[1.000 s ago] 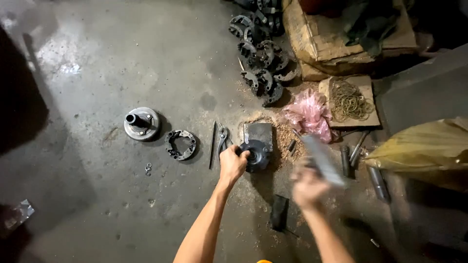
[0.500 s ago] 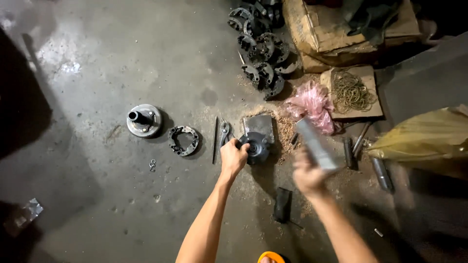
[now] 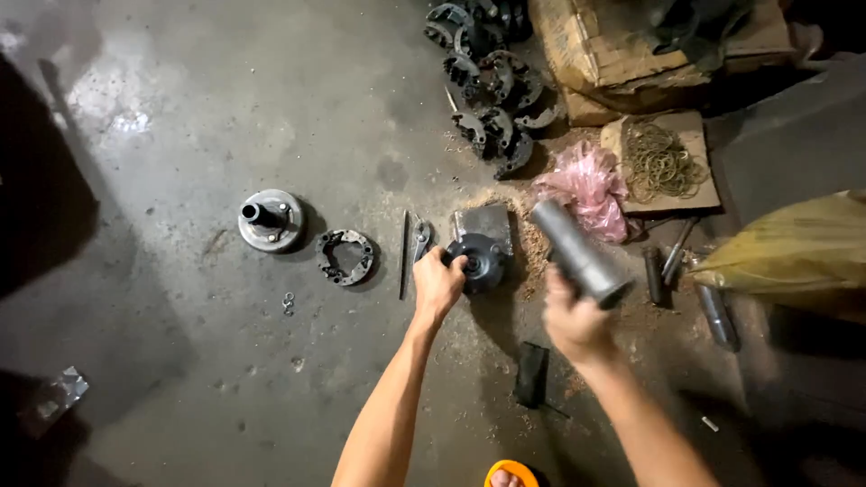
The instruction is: Disassembling and inspecting motorcycle clutch and mechanical components on a workshop floor.
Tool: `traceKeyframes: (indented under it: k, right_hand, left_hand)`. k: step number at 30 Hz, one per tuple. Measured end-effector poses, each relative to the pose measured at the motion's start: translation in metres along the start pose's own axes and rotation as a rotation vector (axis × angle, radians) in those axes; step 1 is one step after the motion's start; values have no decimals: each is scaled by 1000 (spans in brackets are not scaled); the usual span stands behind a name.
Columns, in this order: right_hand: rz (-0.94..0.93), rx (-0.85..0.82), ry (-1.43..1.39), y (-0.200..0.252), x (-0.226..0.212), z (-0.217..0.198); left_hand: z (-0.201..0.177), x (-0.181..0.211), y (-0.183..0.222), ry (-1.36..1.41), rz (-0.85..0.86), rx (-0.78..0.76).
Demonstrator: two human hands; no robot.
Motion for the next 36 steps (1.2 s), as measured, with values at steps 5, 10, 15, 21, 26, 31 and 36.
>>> traceKeyframes:
  k: [5, 10, 15, 21, 26, 31, 36]
  right_hand:
    - [675, -592, 984, 37, 76, 11]
    - [634, -315, 881, -7, -3, -4]
    - [457, 276, 241, -19, -19, -6]
    - [902, -520, 823, 18, 84, 9]
    - [830, -249, 203, -28, 12, -14]
    - [487, 250, 77, -22, 8, -11]
    - [981, -114, 465, 73, 165, 6]
  left_hand:
    - [-5, 30, 8, 11, 33, 6]
    - [15, -6, -10, -54, 43, -4]
    - [8, 2, -9, -15, 4, -12]
    - [-4, 16, 0, 27, -26, 2]
    - [-2, 0, -14, -13, -15, -25]
    - [-2, 3, -14, -36, -11, -41]
    - [0, -11, -16, 16, -35, -9]
Point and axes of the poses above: each hand's wrist, its own y-axis away from the middle knuckle, its own z-axis out of the palm, x = y × z, the point moved 5 cm from there along -y, towards the middle knuckle, and after that the axes turned 8 degrees about z, right-handed, at the moved point
